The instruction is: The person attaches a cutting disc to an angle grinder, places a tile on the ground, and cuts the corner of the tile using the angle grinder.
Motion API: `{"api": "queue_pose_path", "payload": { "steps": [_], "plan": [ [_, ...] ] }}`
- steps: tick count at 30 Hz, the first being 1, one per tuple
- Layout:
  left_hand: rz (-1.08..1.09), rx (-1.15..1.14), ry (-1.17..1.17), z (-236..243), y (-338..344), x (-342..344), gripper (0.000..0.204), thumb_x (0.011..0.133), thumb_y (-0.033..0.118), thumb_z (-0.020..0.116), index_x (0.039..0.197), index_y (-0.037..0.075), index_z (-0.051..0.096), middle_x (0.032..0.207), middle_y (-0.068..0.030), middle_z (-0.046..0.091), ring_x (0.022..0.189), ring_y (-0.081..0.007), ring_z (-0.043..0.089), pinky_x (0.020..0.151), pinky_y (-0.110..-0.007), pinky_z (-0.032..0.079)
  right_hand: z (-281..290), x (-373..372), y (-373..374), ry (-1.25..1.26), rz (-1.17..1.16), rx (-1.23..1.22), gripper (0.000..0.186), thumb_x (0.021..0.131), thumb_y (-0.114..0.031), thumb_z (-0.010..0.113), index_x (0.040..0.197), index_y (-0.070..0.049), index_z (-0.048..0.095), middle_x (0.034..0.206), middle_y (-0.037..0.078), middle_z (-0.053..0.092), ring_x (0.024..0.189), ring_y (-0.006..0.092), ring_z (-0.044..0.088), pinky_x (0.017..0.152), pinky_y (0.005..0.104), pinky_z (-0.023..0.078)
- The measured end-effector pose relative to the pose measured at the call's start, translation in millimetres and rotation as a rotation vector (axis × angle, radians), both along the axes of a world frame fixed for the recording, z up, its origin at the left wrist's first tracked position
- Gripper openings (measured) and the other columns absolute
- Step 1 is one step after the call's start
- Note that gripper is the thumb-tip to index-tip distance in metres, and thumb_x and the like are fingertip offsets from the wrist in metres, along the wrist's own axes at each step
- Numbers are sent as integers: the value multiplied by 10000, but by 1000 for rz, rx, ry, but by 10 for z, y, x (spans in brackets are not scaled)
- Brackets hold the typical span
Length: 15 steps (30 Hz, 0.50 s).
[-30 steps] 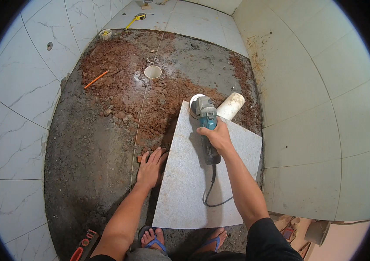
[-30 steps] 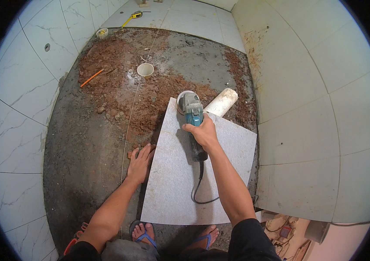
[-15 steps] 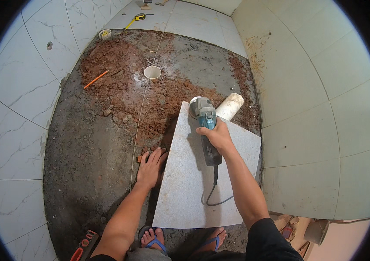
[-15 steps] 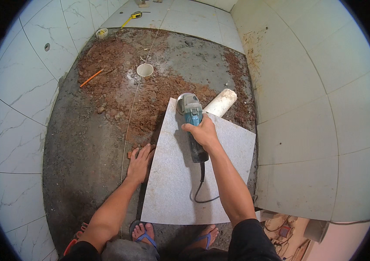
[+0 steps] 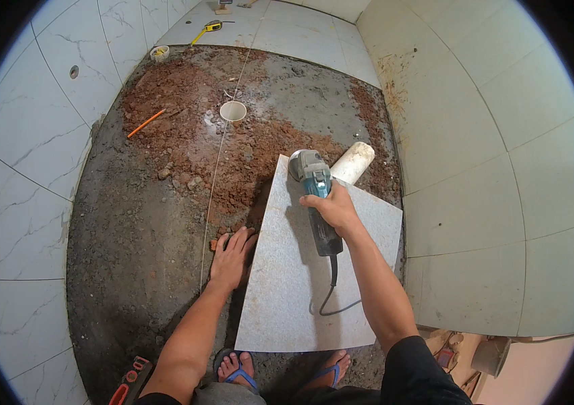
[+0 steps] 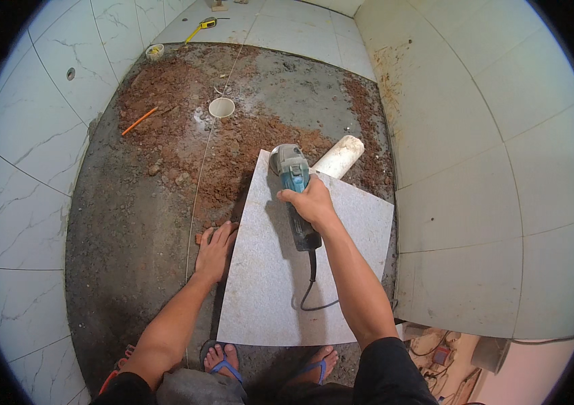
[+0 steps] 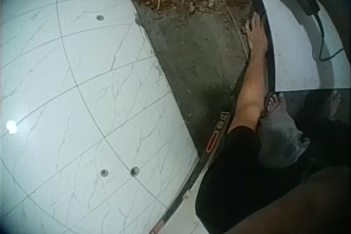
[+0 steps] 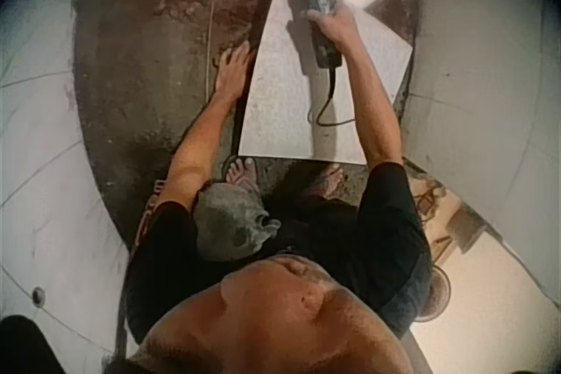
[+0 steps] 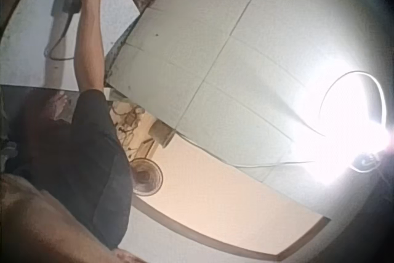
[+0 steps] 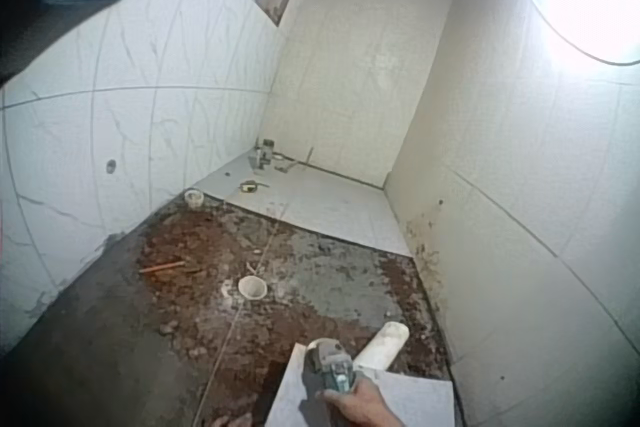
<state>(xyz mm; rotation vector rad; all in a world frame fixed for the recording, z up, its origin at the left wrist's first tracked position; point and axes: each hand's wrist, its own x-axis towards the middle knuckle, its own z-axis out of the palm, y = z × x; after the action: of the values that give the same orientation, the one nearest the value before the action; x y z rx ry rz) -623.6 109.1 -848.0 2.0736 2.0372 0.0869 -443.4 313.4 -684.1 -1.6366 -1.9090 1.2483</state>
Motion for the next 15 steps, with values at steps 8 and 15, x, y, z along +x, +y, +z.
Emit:
{"api": "queue_pose_path", "payload": {
  "steps": [8, 15],
  "plan": [
    [8, 51, -93, 36, -11, -4, 660, 951, 95, 537, 1572, 142, 316, 1606, -95, 278, 1535, -195, 168, 1227, -468, 159, 52, -11, -2, 24, 21, -23, 506, 691, -248, 837, 1056, 32, 625, 910, 125, 675, 802, 219, 650, 750, 364, 521],
    [-2, 39, -49, 18, -8, -11, 703, 929, 92, 578, 1577, 129, 305, 1621, -95, 260, 1535, -200, 169, 1228, -468, 162, 136, -28, -6, -12, 33, -65, 478, 721, -219, 823, 1102, -1, 635, 927, 85, 660, 820, 196, 630, 764, 357, 514]
  ]
}}
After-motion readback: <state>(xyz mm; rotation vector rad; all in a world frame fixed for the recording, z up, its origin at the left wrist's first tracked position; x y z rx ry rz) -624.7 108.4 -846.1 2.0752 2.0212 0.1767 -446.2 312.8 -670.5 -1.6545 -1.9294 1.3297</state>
